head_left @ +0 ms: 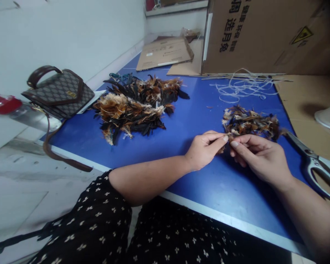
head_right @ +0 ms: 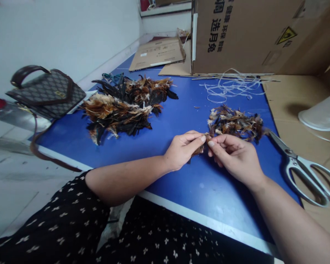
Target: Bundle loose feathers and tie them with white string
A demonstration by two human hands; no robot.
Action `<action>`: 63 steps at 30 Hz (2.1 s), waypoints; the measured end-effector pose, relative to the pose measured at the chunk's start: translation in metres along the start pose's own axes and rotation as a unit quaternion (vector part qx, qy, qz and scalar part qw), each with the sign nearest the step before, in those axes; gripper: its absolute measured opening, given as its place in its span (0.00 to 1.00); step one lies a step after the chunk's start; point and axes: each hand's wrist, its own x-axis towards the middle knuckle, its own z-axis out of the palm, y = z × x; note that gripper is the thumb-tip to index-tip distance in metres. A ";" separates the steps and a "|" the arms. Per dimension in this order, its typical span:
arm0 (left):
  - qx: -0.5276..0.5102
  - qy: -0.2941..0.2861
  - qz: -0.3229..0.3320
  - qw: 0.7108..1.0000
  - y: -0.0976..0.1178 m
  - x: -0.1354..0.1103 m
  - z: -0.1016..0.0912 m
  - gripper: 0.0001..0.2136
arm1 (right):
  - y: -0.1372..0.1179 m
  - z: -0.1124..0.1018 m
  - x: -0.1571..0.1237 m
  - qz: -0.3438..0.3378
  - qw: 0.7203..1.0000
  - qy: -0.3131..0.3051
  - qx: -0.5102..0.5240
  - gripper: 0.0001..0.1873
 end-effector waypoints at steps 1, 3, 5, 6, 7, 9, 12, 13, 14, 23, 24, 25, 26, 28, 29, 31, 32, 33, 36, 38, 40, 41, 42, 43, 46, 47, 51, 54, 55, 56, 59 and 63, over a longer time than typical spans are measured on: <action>-0.003 0.001 0.000 1.000 -0.001 0.000 0.000 0.19 | 0.000 0.000 0.000 -0.001 1.000 0.014 -0.010 0.23; -0.013 0.006 -0.010 1.000 -0.004 0.000 0.001 0.20 | 0.001 0.001 -0.001 -0.022 0.997 0.056 -0.046 0.22; -0.032 0.012 -0.033 0.999 -0.006 0.000 0.002 0.20 | 0.004 0.002 -0.002 -0.073 0.986 0.110 -0.103 0.17; -0.045 0.013 -0.047 0.998 -0.006 0.000 0.003 0.20 | 0.006 0.002 -0.002 -0.105 0.976 0.135 -0.137 0.15; -0.057 0.013 -0.058 0.997 -0.006 0.000 0.004 0.20 | 0.009 0.003 -0.002 -0.138 0.963 0.157 -0.171 0.12; -0.069 0.012 -0.067 0.995 -0.005 0.000 0.005 0.20 | 0.014 0.003 -0.003 -0.196 0.934 0.182 -0.235 0.08; -0.068 0.011 -0.061 0.996 -0.003 -0.001 0.006 0.21 | 0.021 0.003 -0.002 -0.261 0.901 0.172 -0.302 0.05; -0.069 0.011 -0.058 0.996 -0.003 -0.001 0.006 0.21 | 0.022 0.003 -0.002 -0.277 0.893 0.164 -0.315 0.05; -0.070 0.009 -0.056 0.996 -0.003 -0.001 0.007 0.22 | 0.024 0.003 -0.002 -0.290 0.887 0.158 -0.323 0.04; -0.061 -0.002 -0.061 0.996 -0.003 -0.001 0.007 0.22 | 0.026 -0.001 -0.002 -0.327 0.882 0.110 -0.321 0.05; -0.070 -0.003 -0.067 0.995 -0.003 -0.001 0.007 0.22 | 0.025 -0.001 -0.002 -0.326 0.885 0.101 -0.317 0.06; -0.080 -0.003 -0.076 0.994 -0.003 -0.001 0.008 0.22 | 0.024 -0.001 -0.002 -0.325 0.887 0.094 -0.314 0.05; -0.090 -0.001 -0.085 0.992 -0.003 -0.001 0.008 0.23 | 0.023 -0.001 -0.001 -0.324 0.888 0.089 -0.314 0.05; -0.105 0.001 -0.103 0.989 -0.004 0.000 0.007 0.23 | 0.022 -0.001 0.000 -0.325 0.891 0.076 -0.309 0.06; -0.109 0.003 -0.110 0.988 -0.005 0.001 0.007 0.23 | 0.021 -0.001 0.000 -0.330 0.893 0.066 -0.299 0.07; -0.108 0.012 -0.116 0.987 -0.006 0.002 0.006 0.22 | 0.021 -0.001 0.001 -0.344 0.898 0.041 -0.270 0.13; -0.105 0.019 -0.116 0.988 -0.006 0.003 0.005 0.22 | 0.021 -0.001 0.002 -0.350 0.901 0.027 -0.255 0.17; -0.103 0.027 -0.115 0.988 -0.006 0.004 0.004 0.22 | 0.020 -0.001 0.002 -0.351 0.904 0.016 -0.243 0.20; -0.097 0.047 -0.110 0.988 -0.005 0.006 0.003 0.19 | 0.018 -0.002 0.001 -0.332 0.913 -0.006 -0.238 0.21; -0.085 0.059 -0.101 0.990 -0.005 0.005 0.003 0.16 | 0.015 -0.003 0.001 -0.326 0.913 0.015 -0.246 0.16; -0.079 0.058 -0.095 0.991 -0.004 0.004 0.004 0.14 | 0.013 -0.003 0.000 -0.328 0.909 0.055 -0.253 0.10; -0.083 0.050 -0.098 0.990 -0.003 0.004 0.004 0.14 | 0.012 -0.003 0.001 -0.324 0.908 0.073 -0.255 0.07; -0.089 0.038 -0.104 0.990 -0.002 0.003 0.005 0.14 | 0.012 -0.003 0.001 -0.314 0.910 0.085 -0.256 0.05; -0.093 0.027 -0.112 0.989 -0.001 0.002 0.005 0.14 | 0.012 -0.002 0.001 -0.299 0.915 0.092 -0.253 0.03; -0.088 -0.003 -0.133 0.987 0.005 0.000 0.007 0.13 | 0.011 -0.002 0.002 -0.252 0.934 0.095 -0.234 0.06; -0.087 -0.015 -0.138 0.986 0.008 -0.001 0.008 0.12 | 0.010 -0.002 0.002 -0.249 0.937 0.094 -0.227 0.05; -0.098 -0.049 -0.168 0.980 0.019 -0.002 0.010 0.10 | 0.006 -0.001 0.002 -0.270 0.934 0.086 -0.220 0.04; -0.085 -0.046 -0.180 0.979 0.025 -0.001 0.010 0.11 | 0.004 -0.001 0.003 -0.284 0.926 0.091 -0.231 0.05; -0.081 -0.049 -0.181 0.979 0.026 -0.001 0.010 0.12 | 0.003 -0.001 0.003 -0.289 0.923 0.093 -0.235 0.04; -0.079 -0.052 -0.181 0.979 0.026 -0.001 0.009 0.13 | 0.003 -0.001 0.004 -0.295 0.920 0.094 -0.239 0.04; -0.074 -0.064 -0.177 0.979 0.023 -0.001 0.006 0.15 | 0.005 -0.002 0.004 -0.305 0.915 0.093 -0.248 0.04; -0.071 -0.079 -0.162 0.981 0.014 -0.002 0.003 0.14 | 0.014 -0.006 0.003 -0.282 0.922 0.096 -0.246 0.02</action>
